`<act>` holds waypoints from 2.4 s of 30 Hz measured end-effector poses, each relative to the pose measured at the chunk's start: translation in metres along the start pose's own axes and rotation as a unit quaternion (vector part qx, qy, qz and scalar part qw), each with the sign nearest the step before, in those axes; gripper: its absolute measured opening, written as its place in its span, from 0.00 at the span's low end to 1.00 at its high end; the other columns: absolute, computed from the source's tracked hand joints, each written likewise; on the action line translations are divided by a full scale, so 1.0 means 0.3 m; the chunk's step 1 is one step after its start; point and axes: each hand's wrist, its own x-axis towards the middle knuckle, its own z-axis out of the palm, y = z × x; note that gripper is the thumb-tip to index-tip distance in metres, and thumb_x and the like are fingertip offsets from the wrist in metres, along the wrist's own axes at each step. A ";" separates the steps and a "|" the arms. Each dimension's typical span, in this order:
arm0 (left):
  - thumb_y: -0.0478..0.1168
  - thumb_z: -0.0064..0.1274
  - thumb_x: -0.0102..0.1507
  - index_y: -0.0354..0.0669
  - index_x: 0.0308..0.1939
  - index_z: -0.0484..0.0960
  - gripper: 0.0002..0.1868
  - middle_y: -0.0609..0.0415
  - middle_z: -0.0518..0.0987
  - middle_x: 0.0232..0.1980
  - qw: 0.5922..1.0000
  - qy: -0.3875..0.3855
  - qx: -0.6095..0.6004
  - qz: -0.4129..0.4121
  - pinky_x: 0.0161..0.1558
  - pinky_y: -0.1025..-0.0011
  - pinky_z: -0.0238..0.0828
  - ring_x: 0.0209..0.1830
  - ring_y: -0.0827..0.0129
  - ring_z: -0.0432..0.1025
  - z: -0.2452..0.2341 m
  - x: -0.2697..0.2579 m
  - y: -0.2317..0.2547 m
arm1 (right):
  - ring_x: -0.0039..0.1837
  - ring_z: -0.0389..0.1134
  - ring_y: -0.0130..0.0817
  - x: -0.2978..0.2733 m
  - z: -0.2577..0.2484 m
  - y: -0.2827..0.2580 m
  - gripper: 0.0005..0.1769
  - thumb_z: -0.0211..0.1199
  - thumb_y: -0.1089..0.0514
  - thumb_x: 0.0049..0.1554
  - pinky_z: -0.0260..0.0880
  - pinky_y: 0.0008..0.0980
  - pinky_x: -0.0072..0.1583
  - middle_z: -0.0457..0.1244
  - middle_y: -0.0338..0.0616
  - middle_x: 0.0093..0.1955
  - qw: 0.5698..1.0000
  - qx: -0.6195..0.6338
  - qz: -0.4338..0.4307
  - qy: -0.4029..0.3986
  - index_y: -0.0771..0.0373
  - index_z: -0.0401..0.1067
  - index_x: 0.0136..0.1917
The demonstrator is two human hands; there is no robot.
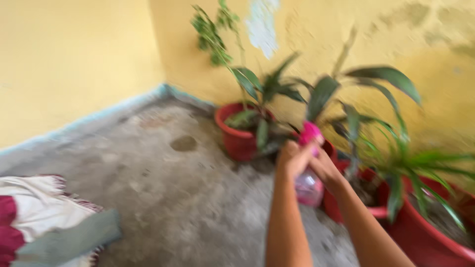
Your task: The person uses a spray bottle to apply water to the leaves and soil of potted plants.
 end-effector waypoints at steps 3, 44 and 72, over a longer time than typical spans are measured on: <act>0.80 0.52 0.51 0.29 0.46 0.85 0.51 0.27 0.81 0.51 0.997 -0.001 0.067 0.033 0.57 0.54 0.70 0.56 0.43 0.77 0.000 0.012 -0.035 | 0.57 0.68 0.40 0.007 0.009 0.004 0.29 0.57 0.50 0.53 0.67 0.40 0.59 0.68 0.50 0.56 0.990 0.008 0.136 0.020 0.68 0.71 0.63; 0.81 0.38 0.60 0.36 0.68 0.74 0.54 0.34 0.69 0.70 0.992 -0.111 0.012 -0.055 0.66 0.54 0.63 0.70 0.44 0.66 0.122 0.051 0.012 | 0.53 0.72 0.45 -0.023 -0.088 -0.143 0.29 0.64 0.51 0.49 0.73 0.45 0.59 0.70 0.54 0.54 0.963 -0.070 0.258 0.035 0.68 0.70 0.61; 0.73 0.50 0.56 0.33 0.41 0.85 0.41 0.36 0.82 0.49 0.993 -0.090 0.032 0.061 0.49 0.54 0.75 0.47 0.49 0.79 0.148 -0.056 0.111 | 0.51 0.73 0.55 -0.066 -0.177 -0.142 0.35 0.58 0.37 0.48 0.70 0.48 0.54 0.70 0.65 0.46 0.931 -0.284 0.165 0.156 0.72 0.73 0.50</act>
